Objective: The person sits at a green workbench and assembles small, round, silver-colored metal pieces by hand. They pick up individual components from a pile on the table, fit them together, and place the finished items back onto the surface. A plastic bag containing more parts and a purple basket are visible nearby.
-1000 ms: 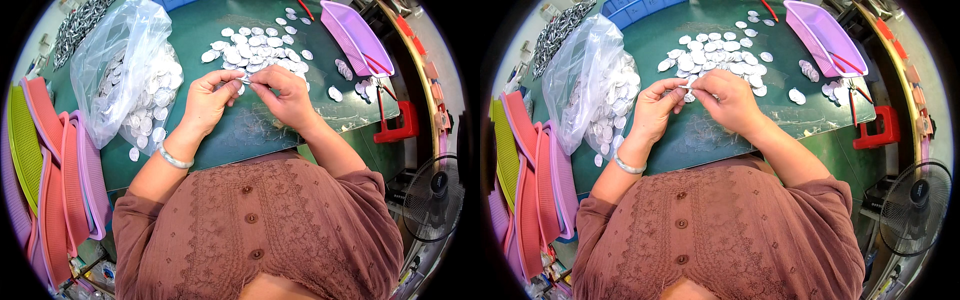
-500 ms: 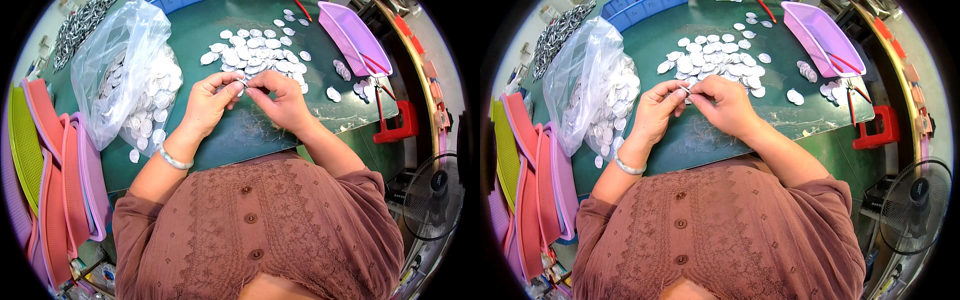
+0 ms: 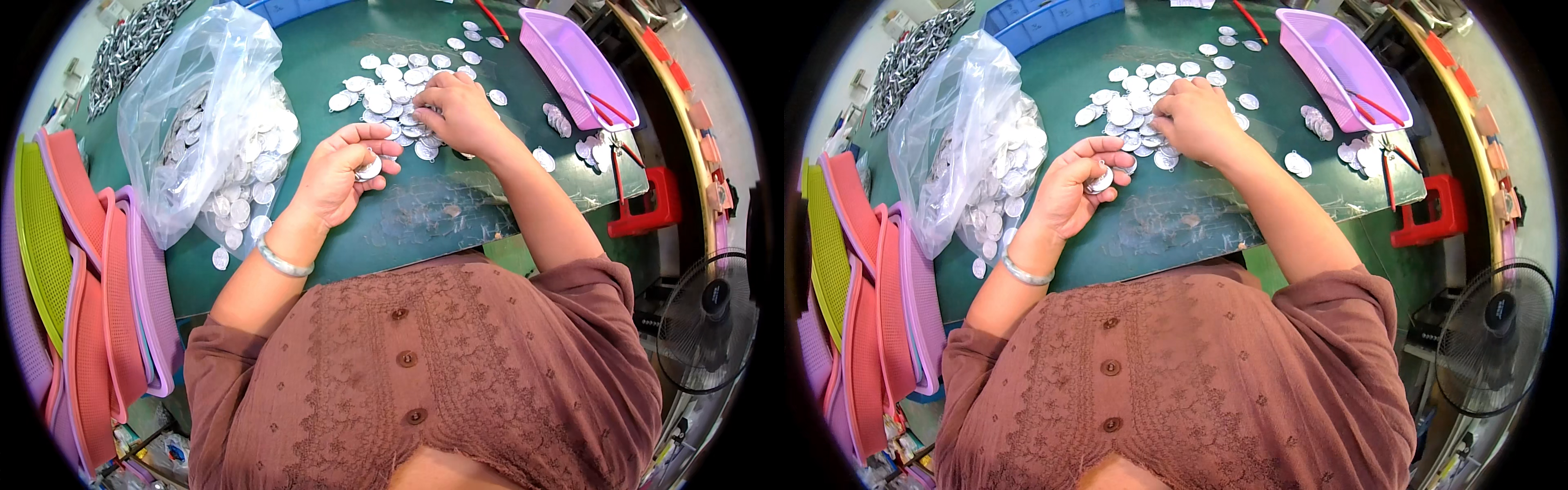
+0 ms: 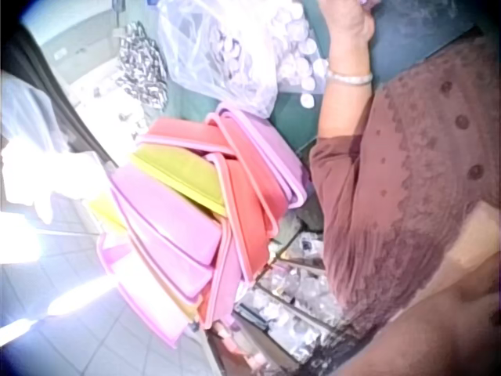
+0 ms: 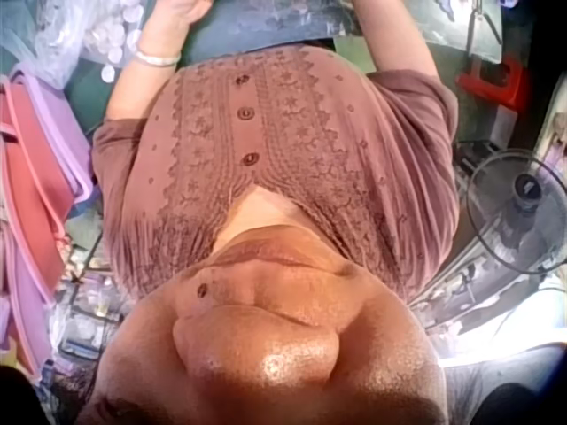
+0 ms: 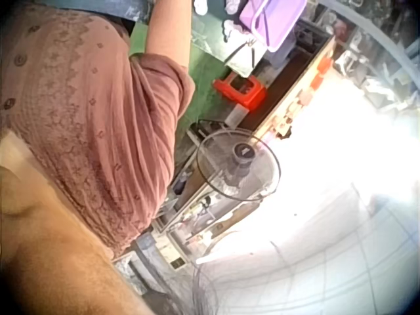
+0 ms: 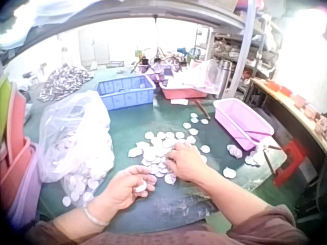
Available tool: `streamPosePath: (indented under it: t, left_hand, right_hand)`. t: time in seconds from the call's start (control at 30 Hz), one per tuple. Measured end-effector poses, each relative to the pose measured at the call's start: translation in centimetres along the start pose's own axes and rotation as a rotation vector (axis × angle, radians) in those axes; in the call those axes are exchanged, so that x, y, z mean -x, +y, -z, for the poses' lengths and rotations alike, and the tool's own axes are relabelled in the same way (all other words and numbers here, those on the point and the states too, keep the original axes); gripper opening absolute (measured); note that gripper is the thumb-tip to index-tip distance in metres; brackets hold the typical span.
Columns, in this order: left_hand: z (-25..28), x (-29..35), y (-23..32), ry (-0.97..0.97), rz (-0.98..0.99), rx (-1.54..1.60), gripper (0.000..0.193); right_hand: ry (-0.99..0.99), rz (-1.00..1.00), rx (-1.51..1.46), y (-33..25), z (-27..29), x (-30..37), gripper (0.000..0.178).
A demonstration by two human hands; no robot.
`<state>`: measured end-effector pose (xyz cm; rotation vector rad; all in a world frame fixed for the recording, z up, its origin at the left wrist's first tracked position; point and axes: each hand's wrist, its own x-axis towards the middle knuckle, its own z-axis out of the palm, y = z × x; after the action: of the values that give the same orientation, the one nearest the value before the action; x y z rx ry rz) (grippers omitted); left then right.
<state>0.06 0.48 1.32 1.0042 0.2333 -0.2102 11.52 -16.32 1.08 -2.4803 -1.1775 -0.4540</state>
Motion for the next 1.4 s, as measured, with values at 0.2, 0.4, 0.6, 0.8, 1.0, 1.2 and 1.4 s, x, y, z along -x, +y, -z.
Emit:
streamPosePath:
  t: [0.2, 0.4, 0.6, 0.8, 1.0, 1.2, 1.4]
  left_hand:
    - [0.8, -0.4, -0.5, -0.056, 0.003, -0.020, 0.016]
    - [0.4, -0.4, -0.8, -0.030, -0.085, -0.033, 0.015]
    - [0.3, -0.2, -1.0, -0.038, -0.155, -0.058, 0.011]
    - [0.0, -0.2, -1.1, -0.026, -0.195, -0.045, 0.011]
    - [0.0, -0.2, -1.2, -0.034, -0.163, 0.000, 0.015]
    - [0.6, -0.4, -1.1, -0.172, -0.124, 0.152, 0.022]
    - [0.0, 0.0, -0.6, -0.145, -0.138, 0.135, 0.021]
  right_hand:
    - [0.101, -0.141, -0.403, 0.1, -0.1, -0.1, 0.016]
    - [-0.197, -0.501, -1.097, -2.9, 2.2, 0.7, 0.022]
    - [-0.258, -0.499, -1.253, -3.6, 2.4, 1.5, 0.019]
    - [-0.208, -0.453, -1.346, -4.5, 2.5, 1.9, 0.017]
    - [-0.020, -0.374, -1.119, -5.6, 0.2, 2.5, 0.018]
    - [-0.027, -0.396, -0.958, -5.9, 0.7, 2.7, 0.019]
    - [0.159, -0.290, -0.994, -5.0, 0.6, 2.4, 0.017]
